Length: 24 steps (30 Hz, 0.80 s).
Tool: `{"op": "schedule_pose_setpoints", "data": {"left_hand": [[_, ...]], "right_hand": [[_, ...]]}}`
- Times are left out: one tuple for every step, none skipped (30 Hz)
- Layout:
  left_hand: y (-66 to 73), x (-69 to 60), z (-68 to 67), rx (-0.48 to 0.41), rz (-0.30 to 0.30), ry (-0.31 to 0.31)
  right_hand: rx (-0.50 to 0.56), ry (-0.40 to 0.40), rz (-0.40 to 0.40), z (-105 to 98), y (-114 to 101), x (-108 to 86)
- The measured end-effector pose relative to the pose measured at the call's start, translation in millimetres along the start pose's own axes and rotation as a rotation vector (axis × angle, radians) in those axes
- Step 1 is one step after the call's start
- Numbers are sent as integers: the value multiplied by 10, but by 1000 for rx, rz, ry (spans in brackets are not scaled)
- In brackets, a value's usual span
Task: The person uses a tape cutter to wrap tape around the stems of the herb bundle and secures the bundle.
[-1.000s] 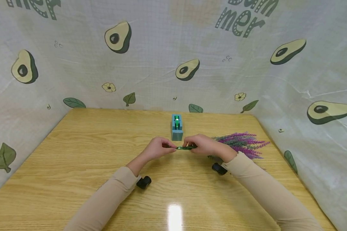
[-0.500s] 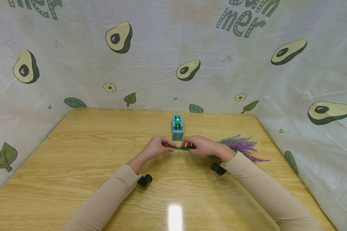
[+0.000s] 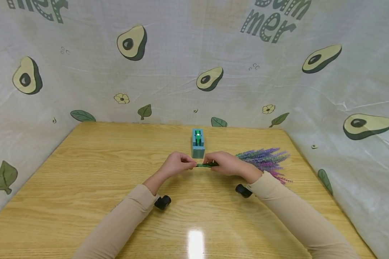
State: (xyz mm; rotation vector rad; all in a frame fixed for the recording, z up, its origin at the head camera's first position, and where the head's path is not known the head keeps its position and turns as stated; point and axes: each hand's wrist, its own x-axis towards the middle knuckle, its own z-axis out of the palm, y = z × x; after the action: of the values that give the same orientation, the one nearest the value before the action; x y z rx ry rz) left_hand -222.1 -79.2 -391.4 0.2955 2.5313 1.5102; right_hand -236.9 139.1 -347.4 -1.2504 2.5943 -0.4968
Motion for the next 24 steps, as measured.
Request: {"op": "schedule_pose_setpoints", "data": {"left_hand": [[-6,7,0,-20,-4,-3],[-11,14,0,-36,-7,-4],[-18,22,2,-51,-10,-5],[-22,27,2,-58,-9,-2],[-25,30,4,-58,-2,1],[-24,34,5,-54,1,4],[-24,36,6,-38,8,7],[-22,38,7,-19,16,9],[-19,39,8,-4,20,10],[-15,40,9,11,22,11],[-10,42,11,20,21,9],[-4,43,13,26,20,6],[4,45,15,30,16,7],[11,47,16,35,14,7],[17,50,19,39,13,8],[21,53,21,44,13,10],[25,56,24,48,14,12],[26,59,26,51,15,14],[24,63,28,54,12,19],[18,66,30,52,11,21],[12,68,31,48,9,23],[8,68,31,43,4,26],[3,66,29,37,-1,27],[-1,64,28,31,-3,28]], "right_hand": [[-6,10,5,4,0,2],[-14,22,6,11,5,6],[-20,32,11,19,10,9],[-29,43,11,26,17,16],[-37,54,8,32,25,22],[-44,62,7,39,31,29],[-50,67,6,43,35,34],[-57,67,4,46,40,40],[-65,61,5,49,43,43],[-73,56,5,50,45,47],[-78,46,10,48,44,49],[-82,34,18,44,40,50],[-84,22,22,39,38,52],[-84,7,26,33,36,55],[-81,-6,29,27,34,56],[-73,-20,30,19,34,61],[-63,-32,30,13,35,65],[-49,-42,25,7,38,70],[-34,-52,23,3,43,74],[-18,-63,24,0,48,76],[-3,-71,26,-3,53,75],[11,-75,29,-5,58,75],[22,-77,34,-7,62,73],[25,-75,38,-6,68,72]]}}
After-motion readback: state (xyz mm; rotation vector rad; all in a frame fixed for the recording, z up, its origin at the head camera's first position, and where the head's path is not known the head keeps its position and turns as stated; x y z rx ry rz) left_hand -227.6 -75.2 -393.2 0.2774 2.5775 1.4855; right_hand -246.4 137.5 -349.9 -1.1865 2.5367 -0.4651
